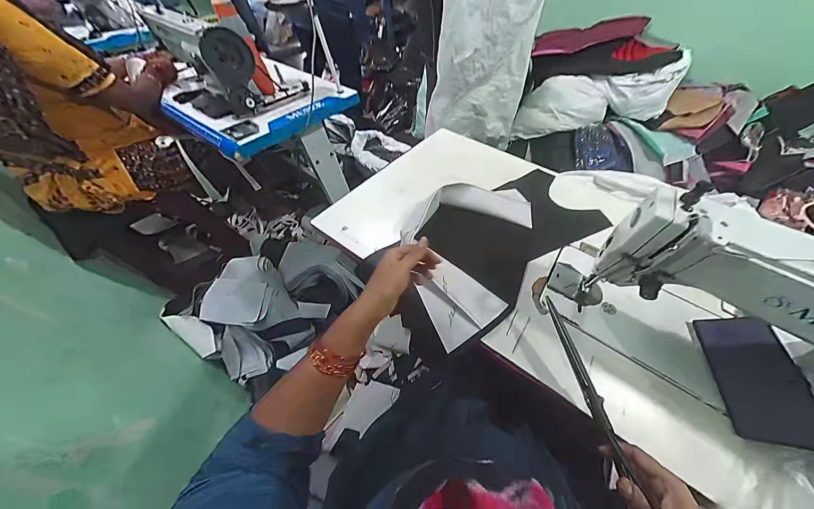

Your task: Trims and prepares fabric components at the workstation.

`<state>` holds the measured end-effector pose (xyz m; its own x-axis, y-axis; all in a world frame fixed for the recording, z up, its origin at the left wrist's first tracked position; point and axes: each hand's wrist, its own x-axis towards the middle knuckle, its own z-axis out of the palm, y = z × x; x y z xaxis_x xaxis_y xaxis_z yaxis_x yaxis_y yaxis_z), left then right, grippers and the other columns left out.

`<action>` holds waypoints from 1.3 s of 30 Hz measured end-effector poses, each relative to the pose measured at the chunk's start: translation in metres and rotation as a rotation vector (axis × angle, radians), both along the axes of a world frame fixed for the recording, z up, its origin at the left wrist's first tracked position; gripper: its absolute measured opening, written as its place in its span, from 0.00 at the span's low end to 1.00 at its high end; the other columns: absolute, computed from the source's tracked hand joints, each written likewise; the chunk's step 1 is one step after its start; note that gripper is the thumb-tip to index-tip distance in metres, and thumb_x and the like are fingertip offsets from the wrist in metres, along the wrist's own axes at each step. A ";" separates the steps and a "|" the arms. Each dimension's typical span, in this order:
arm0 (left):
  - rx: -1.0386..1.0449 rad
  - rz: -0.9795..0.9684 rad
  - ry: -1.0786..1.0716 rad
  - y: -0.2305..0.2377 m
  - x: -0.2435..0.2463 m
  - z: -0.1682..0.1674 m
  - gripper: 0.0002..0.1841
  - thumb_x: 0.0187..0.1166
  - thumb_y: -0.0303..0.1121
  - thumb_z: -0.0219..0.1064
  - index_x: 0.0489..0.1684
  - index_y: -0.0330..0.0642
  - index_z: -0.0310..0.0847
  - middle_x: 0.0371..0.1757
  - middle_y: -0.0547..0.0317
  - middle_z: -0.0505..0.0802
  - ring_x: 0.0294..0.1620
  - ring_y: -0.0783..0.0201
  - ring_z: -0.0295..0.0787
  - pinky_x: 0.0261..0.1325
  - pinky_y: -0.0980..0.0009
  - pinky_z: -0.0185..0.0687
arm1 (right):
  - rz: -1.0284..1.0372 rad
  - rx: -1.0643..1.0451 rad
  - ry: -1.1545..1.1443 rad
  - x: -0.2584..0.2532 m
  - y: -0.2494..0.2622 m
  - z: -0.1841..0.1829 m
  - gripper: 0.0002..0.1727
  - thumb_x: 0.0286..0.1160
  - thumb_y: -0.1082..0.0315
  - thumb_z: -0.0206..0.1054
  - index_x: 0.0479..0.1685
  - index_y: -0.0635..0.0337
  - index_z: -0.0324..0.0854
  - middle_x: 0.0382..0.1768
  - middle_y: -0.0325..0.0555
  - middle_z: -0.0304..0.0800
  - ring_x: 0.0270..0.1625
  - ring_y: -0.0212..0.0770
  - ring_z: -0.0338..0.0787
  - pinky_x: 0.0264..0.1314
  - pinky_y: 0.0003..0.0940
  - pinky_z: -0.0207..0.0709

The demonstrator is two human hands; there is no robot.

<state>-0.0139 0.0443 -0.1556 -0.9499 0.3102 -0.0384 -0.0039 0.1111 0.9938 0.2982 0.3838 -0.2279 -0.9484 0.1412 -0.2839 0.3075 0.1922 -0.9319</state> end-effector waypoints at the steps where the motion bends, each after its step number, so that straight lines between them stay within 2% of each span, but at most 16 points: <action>1: -0.040 0.068 0.000 -0.013 0.006 -0.012 0.25 0.95 0.45 0.46 0.39 0.38 0.85 0.33 0.63 0.90 0.30 0.72 0.85 0.36 0.74 0.83 | 0.015 0.017 -0.013 -0.001 -0.001 0.001 0.36 0.68 0.43 0.73 0.62 0.67 0.77 0.25 0.23 0.78 0.18 0.17 0.71 0.20 0.18 0.69; 3: -0.124 0.141 -0.072 -0.031 0.023 -0.038 0.24 0.95 0.44 0.49 0.33 0.37 0.83 0.28 0.62 0.88 0.28 0.72 0.83 0.35 0.75 0.80 | 0.027 0.028 -0.051 -0.002 -0.005 0.004 0.39 0.64 0.37 0.74 0.62 0.64 0.78 0.25 0.20 0.77 0.17 0.16 0.70 0.19 0.17 0.67; 4: -0.165 0.136 -0.134 -0.035 0.034 -0.049 0.24 0.95 0.44 0.50 0.35 0.36 0.84 0.30 0.61 0.89 0.29 0.71 0.84 0.35 0.75 0.80 | 0.029 0.027 -0.067 -0.003 -0.007 0.004 0.39 0.63 0.37 0.75 0.61 0.62 0.79 0.24 0.19 0.77 0.16 0.15 0.69 0.18 0.16 0.66; 7: -0.198 -0.023 -0.303 -0.032 0.068 -0.081 0.20 0.93 0.41 0.53 0.57 0.32 0.83 0.45 0.54 0.93 0.40 0.69 0.88 0.46 0.70 0.84 | 0.026 0.035 -0.107 -0.006 -0.012 0.004 0.40 0.55 0.33 0.77 0.60 0.57 0.80 0.21 0.19 0.75 0.14 0.16 0.67 0.15 0.15 0.64; 9: -0.147 -0.121 -0.356 -0.021 0.086 -0.096 0.18 0.91 0.39 0.56 0.63 0.31 0.81 0.50 0.53 0.92 0.44 0.69 0.89 0.51 0.70 0.84 | 0.042 0.037 -0.102 -0.004 -0.014 0.003 0.40 0.54 0.31 0.77 0.58 0.54 0.81 0.21 0.19 0.75 0.13 0.16 0.66 0.13 0.15 0.63; 12: -0.066 -0.179 -0.348 -0.008 0.103 -0.103 0.15 0.89 0.36 0.60 0.57 0.32 0.83 0.45 0.60 0.92 0.41 0.75 0.88 0.48 0.76 0.84 | 0.106 0.041 -0.089 0.002 -0.017 0.001 0.40 0.55 0.28 0.75 0.57 0.51 0.83 0.22 0.17 0.77 0.15 0.14 0.66 0.15 0.13 0.63; 15: -0.048 -0.161 -0.272 -0.002 0.111 -0.109 0.12 0.85 0.34 0.65 0.51 0.31 0.85 0.40 0.62 0.93 0.38 0.77 0.87 0.46 0.78 0.84 | 0.204 0.035 -0.117 0.010 -0.017 0.003 0.42 0.55 0.26 0.74 0.56 0.53 0.82 0.29 0.17 0.83 0.23 0.13 0.75 0.24 0.13 0.71; 17: -0.065 -0.132 -0.222 -0.001 0.111 -0.114 0.11 0.84 0.33 0.67 0.47 0.31 0.87 0.37 0.61 0.92 0.36 0.77 0.87 0.46 0.77 0.85 | 0.298 0.017 -0.162 0.013 -0.016 0.005 0.46 0.55 0.24 0.73 0.58 0.57 0.81 0.35 0.22 0.88 0.33 0.15 0.83 0.36 0.16 0.79; 19: -0.081 -0.115 -0.182 -0.001 0.111 -0.116 0.11 0.84 0.32 0.66 0.45 0.31 0.88 0.37 0.62 0.93 0.36 0.77 0.88 0.46 0.77 0.85 | 0.415 -0.007 -0.214 0.014 -0.012 0.004 0.50 0.58 0.22 0.68 0.62 0.61 0.78 0.40 0.28 0.88 0.40 0.17 0.85 0.44 0.19 0.81; 21: -0.091 -0.118 -0.168 -0.001 0.111 -0.115 0.11 0.85 0.31 0.64 0.45 0.32 0.89 0.39 0.61 0.94 0.37 0.78 0.88 0.47 0.78 0.85 | 0.502 -0.024 -0.235 0.012 -0.012 0.003 0.50 0.61 0.21 0.64 0.63 0.62 0.77 0.41 0.30 0.87 0.42 0.18 0.84 0.47 0.20 0.80; 23: -0.098 -0.129 -0.162 -0.002 0.112 -0.113 0.11 0.86 0.31 0.63 0.46 0.31 0.89 0.40 0.60 0.94 0.38 0.79 0.88 0.48 0.79 0.84 | 0.547 -0.015 -0.247 0.008 -0.013 0.002 0.48 0.63 0.21 0.62 0.63 0.60 0.77 0.42 0.29 0.87 0.43 0.16 0.84 0.48 0.19 0.79; 29: -0.104 -0.154 -0.125 -0.003 0.110 -0.116 0.12 0.86 0.31 0.60 0.44 0.32 0.88 0.40 0.58 0.94 0.40 0.77 0.88 0.50 0.77 0.84 | 0.567 0.013 -0.257 -0.011 -0.020 0.001 0.48 0.61 0.20 0.64 0.63 0.57 0.79 0.42 0.28 0.89 0.43 0.16 0.86 0.49 0.19 0.81; 39: -0.113 -0.186 -0.067 -0.004 0.110 -0.119 0.14 0.85 0.34 0.59 0.44 0.31 0.88 0.39 0.56 0.92 0.40 0.75 0.84 0.50 0.74 0.80 | 0.561 0.034 -0.224 -0.022 -0.030 0.005 0.46 0.61 0.21 0.64 0.60 0.56 0.80 0.40 0.27 0.89 0.41 0.16 0.85 0.47 0.19 0.81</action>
